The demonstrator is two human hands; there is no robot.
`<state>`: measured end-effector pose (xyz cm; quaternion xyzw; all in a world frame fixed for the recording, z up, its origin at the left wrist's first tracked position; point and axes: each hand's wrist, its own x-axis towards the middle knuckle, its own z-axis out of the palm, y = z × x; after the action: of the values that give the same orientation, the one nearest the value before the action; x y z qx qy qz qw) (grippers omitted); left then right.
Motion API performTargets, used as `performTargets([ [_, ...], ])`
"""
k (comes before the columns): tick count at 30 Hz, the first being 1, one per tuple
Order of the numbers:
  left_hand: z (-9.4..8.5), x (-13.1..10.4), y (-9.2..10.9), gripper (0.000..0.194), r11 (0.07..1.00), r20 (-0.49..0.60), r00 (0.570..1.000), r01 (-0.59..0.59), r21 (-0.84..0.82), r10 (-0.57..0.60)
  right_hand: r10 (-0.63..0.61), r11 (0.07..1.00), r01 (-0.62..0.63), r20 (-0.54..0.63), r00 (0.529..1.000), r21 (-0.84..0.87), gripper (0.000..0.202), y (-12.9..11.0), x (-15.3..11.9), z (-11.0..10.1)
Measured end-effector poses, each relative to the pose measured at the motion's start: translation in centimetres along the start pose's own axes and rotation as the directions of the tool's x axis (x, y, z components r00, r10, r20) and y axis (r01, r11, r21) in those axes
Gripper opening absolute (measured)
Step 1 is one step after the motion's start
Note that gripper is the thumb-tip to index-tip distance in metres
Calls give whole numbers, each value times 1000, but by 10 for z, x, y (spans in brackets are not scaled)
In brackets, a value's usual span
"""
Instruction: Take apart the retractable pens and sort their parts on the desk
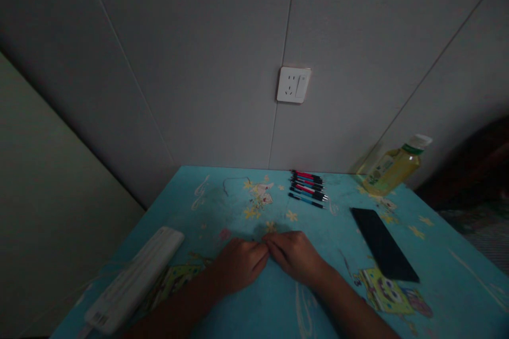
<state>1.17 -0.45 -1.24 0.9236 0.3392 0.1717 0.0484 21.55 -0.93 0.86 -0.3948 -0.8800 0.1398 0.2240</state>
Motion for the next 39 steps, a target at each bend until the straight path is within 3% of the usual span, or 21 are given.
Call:
performTargets([
  [9,0,1,0,22,1000,14,1000,-1,-9,2,-15,1000,15,-14,1000,-3,23,0,-1,0],
  [15,3,-1,-2,22,1000,-31,1000,-2,-18,1,-6,1000,6,-4,1000,7,23,0,-1,0],
  [39,-2,1,1,24,999,52,999,15,33,-17,-1,1000,2,21,1000,-24,21,0,-1,0],
])
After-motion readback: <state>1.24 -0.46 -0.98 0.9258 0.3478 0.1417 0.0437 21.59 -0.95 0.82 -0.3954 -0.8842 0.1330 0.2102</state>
